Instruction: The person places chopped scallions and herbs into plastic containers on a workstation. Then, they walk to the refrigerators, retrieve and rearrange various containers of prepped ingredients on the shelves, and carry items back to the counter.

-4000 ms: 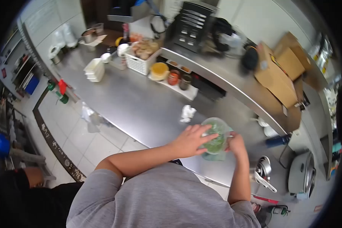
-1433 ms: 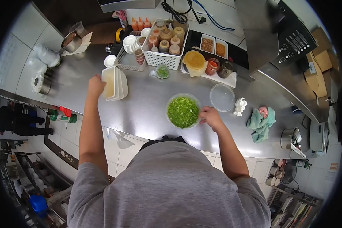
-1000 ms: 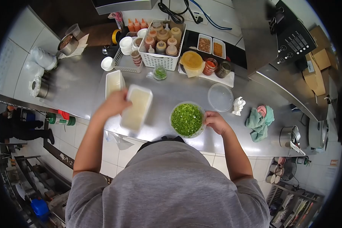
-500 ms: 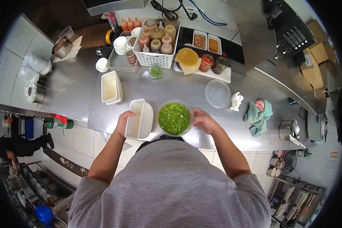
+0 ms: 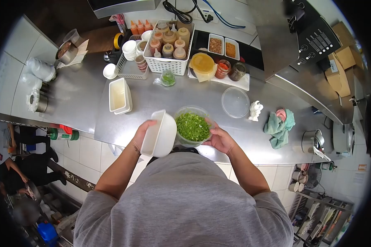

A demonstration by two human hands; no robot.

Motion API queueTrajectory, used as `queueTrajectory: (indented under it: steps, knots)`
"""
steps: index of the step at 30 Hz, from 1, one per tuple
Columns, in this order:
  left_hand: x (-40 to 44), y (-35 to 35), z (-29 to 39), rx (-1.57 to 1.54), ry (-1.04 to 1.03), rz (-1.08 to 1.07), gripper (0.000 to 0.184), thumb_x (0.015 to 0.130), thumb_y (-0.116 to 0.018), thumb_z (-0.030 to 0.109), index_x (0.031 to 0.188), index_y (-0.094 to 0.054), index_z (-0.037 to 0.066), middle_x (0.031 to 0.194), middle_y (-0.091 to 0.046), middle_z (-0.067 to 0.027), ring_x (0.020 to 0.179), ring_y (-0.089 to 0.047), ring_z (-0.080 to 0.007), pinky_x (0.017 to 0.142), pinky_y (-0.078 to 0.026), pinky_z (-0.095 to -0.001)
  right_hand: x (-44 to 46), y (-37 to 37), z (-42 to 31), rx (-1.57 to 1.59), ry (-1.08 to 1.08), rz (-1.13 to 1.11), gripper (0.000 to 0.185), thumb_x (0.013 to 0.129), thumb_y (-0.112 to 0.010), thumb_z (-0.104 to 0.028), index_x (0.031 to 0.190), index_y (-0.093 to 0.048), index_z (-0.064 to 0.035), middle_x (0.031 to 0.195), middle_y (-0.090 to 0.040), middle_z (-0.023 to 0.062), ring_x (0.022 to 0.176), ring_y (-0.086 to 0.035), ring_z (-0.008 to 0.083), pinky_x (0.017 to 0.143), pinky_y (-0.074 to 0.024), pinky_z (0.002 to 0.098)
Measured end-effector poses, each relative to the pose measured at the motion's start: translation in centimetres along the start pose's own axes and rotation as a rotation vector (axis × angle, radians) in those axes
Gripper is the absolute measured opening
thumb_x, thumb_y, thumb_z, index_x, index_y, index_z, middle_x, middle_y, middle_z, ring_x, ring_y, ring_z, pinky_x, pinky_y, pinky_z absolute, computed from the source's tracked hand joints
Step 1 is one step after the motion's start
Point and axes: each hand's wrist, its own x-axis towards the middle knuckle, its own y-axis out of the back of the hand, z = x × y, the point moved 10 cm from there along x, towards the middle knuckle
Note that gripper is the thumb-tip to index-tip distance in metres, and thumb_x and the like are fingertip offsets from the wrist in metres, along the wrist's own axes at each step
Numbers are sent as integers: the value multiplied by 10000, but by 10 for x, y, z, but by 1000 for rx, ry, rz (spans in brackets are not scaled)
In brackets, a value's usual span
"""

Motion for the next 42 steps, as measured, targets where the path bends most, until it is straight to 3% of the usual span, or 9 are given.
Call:
queueTrajectory:
  steps: [1,5,7,8,11,14,17,27,42]
  knots:
    - [-2,0,12,-8,-70,97,558,909,-496,457,1260,-566,28,1132,-659,-166,978,-671,-314,881,-546,-440,1,-2,-1,33,7,-11,934,768,-700,-152,1548,-187,-130,1501,-380,126,1315,-474,336,1091,-395,502]
    - [8,9,46,52,-254,199,636,941,-460,576,1291,-522,48,1132,-639,-130,958,-670,-284,865,-548,-435,-6,-8,-50,-33,229,99,941,755,-700,-150,1553,-202,-139,1487,-397,123,1310,-475,325,1085,-392,503]
    - [10,12,66,426,-377,458,662,940,-480,592,1328,-469,55,1122,-618,-134,980,-653,-254,870,-534,-411,-13,-22,-98,-216,517,117,932,715,-706,-82,1540,-277,-142,1486,-399,119,1348,-425,307,1091,-387,458]
    - [12,4,66,480,-385,543,684,951,-503,574,1344,-435,19,1129,-618,-186,1031,-630,-267,898,-505,-380,-13,-29,-106,-217,517,120,932,715,-706,-82,1540,-277,-142,1486,-399,119,1348,-425,307,1091,-387,458]
    - [43,-26,77,722,-641,566,675,974,-515,520,1326,-417,-46,1142,-609,-238,1054,-616,-296,915,-484,-369,-16,-50,-133,-463,635,223,925,666,-733,-16,1507,-386,-181,1484,-382,142,1381,-370,285,1105,-362,402]
    - [53,-57,77,689,-740,532,689,984,-513,499,1306,-407,-102,1146,-606,-269,1045,-616,-327,926,-474,-376,-32,-83,-158,-908,875,424,884,618,-772,6,1427,-521,-247,1466,-339,192,1362,-377,288,1112,-337,385]
    - [62,-59,79,724,-790,544,710,986,-496,515,1305,-408,-114,1175,-582,-294,1089,-593,-343,961,-452,-384,-37,-99,-168,-1121,1019,445,849,597,-782,-5,1388,-563,-220,1455,-347,202,1354,-386,317,1104,-348,393]
    - [71,-56,87,719,-875,586,750,991,-454,550,1319,-398,-121,1253,-517,-326,1169,-535,-379,1013,-407,-397,-46,-127,-171,-1317,1102,463,819,570,-796,-21,1343,-606,-215,1448,-354,209,1331,-406,346,1099,-360,412]
    - [71,-57,81,635,-831,533,770,1006,-404,567,1349,-359,-121,1221,-550,-305,1135,-560,-332,983,-428,-371,-58,-140,-175,-1297,1161,427,800,570,-788,14,1324,-625,-194,1449,-356,185,1324,-416,329,1095,-372,413]
